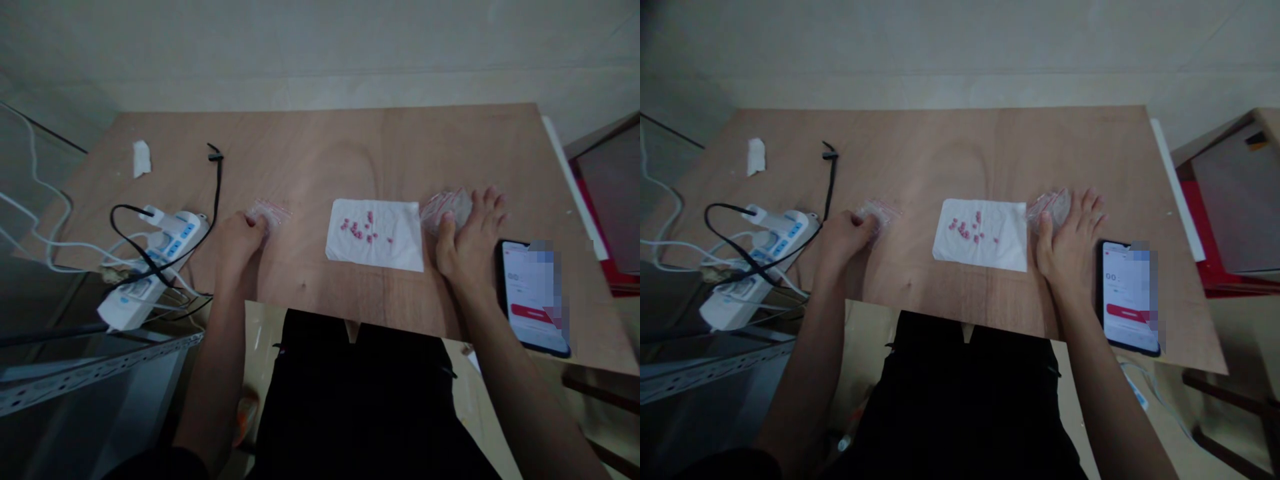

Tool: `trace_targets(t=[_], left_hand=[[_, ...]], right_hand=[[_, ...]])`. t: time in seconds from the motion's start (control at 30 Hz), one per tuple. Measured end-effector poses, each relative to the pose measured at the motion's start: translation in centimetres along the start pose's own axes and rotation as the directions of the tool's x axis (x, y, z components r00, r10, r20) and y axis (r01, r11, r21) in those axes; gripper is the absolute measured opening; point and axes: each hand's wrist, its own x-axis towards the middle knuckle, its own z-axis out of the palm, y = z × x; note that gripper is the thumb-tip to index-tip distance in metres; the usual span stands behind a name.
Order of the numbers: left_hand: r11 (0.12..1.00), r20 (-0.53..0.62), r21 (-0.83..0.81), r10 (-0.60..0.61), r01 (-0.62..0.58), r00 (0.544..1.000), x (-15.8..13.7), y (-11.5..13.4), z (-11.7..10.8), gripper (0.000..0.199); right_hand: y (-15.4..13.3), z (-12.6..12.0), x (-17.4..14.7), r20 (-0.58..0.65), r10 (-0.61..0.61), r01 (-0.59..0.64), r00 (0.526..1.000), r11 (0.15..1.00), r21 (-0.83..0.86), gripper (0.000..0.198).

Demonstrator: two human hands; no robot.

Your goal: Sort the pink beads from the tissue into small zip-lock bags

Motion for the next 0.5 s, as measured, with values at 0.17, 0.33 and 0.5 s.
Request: trace_targets(t=[0.17, 0.33, 0.5], left_hand=[[0.994, -0.004, -0.044, 0.101, -0.102, 0.995, 0.6, -0.6, 0.5, 0.028], [0.994, 0.007, -0.092, 0.063, -0.062, 0.998, -0.4, -0.8, -2.3, 0.024], [0.957, -0.078, -0.252, 0.130, -0.145, 0.988, -3.8, 0.5, -7.0, 0.026]], right_hand=[[1.8, 0.7, 0.1, -0.146, -0.124, 0.147, 0.982, 0.975, 0.164, 0.058], [0.9, -0.2, -0.6, -0.251, -0.177, 0.218, 0.951, 0.965, 0.144, 0.051], [-4.5, -2.3, -1.4, -0.361, -0.161, 0.242, 0.918, 0.952, 0.189, 0.035]])
